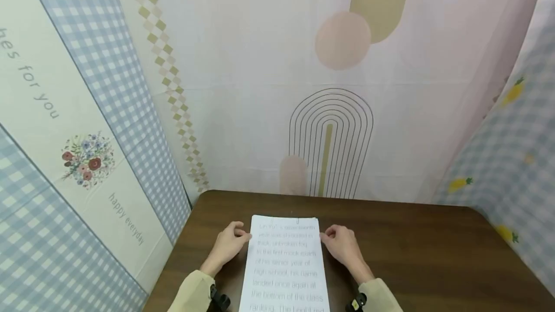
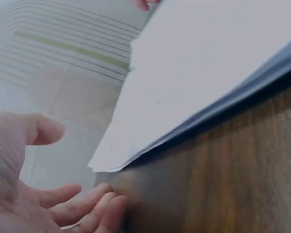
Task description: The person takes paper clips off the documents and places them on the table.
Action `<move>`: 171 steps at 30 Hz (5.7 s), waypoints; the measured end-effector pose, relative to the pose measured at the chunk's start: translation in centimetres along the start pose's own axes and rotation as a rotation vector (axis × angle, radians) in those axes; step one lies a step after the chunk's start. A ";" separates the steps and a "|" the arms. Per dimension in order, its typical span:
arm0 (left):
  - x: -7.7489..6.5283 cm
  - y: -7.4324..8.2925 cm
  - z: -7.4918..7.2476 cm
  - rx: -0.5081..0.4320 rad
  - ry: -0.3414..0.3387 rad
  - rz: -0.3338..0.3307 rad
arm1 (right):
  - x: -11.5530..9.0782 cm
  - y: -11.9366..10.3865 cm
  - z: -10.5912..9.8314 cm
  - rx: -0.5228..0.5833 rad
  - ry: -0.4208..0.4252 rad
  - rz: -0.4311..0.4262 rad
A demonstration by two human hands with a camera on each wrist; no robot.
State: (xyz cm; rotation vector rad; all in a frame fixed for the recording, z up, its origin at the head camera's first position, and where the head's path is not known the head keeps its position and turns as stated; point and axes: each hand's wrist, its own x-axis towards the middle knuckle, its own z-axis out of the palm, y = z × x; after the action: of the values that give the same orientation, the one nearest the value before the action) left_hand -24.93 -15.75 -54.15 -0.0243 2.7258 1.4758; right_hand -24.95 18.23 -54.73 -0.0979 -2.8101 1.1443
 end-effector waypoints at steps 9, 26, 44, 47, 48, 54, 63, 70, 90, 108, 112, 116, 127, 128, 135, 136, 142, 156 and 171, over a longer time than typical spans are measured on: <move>2.8 -0.5 2.7 0.113 0.059 0.070 | -0.8 -0.8 2.0 -0.027 -0.004 0.049; 2.4 0.0 2.2 -0.104 -0.054 0.045 | -1.2 -0.2 2.3 0.097 0.053 0.023; -0.2 0.1 1.8 -0.468 -0.191 -0.053 | -1.2 0.2 1.2 0.260 0.095 0.101; -1.1 0.2 1.8 -0.504 -0.226 -0.064 | -1.2 0.1 0.6 0.343 0.058 0.086; -1.5 0.2 1.9 -0.512 -0.238 -0.064 | -1.2 0.1 0.5 0.366 0.042 0.083; -3.4 0.0 2.6 -0.541 -0.283 -0.050 | -1.3 -0.1 0.0 0.502 -0.070 0.057; -5.1 -0.1 3.3 -0.566 -0.310 -0.067 | -1.5 0.1 0.4 0.559 -0.204 0.061; -5.8 -0.1 3.7 -0.577 -0.292 -0.064 | -1.7 0.4 0.8 0.563 -0.239 0.051; -6.3 -0.4 4.4 -0.553 -0.314 -0.069 | -2.8 0.2 1.3 0.581 -0.188 0.085; -6.8 -0.6 4.8 -0.519 -0.304 -0.067 | -3.1 0.0 2.0 0.539 -0.139 0.147; -6.8 -0.3 4.8 -0.502 -0.300 -0.055 | -3.1 0.2 1.9 0.529 -0.132 0.144; -6.8 -0.1 4.8 -0.491 -0.298 -0.042 | -3.1 0.3 1.8 0.526 -0.124 0.146; -6.8 0.1 5.2 -0.477 -0.284 -0.053 | -3.2 0.7 1.6 0.589 -0.117 0.155; -6.8 0.1 5.2 -0.476 -0.284 -0.053 | -3.2 0.7 1.6 0.591 -0.116 0.156; -6.9 0.2 5.2 -0.459 -0.284 -0.052 | -3.4 0.7 1.5 0.569 -0.107 0.166; -7.0 0.2 5.2 -0.457 -0.286 -0.053 | -3.4 0.7 1.5 0.567 -0.107 0.168; -7.1 0.4 5.2 -0.461 -0.299 -0.049 | -3.7 0.6 1.4 0.541 -0.100 0.177; -7.2 -0.1 5.0 -0.434 -0.311 -0.050 | -4.3 0.8 1.5 0.574 -0.089 0.201; -7.2 0.0 5.1 -0.423 -0.300 -0.061 | -4.3 1.0 1.7 0.555 -0.076 0.202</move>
State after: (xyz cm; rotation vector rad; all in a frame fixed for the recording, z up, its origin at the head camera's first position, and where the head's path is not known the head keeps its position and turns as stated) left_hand -17.58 -11.51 -56.66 0.0924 2.1292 1.8367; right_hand -20.84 17.32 -56.97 -0.2990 -2.4692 1.9606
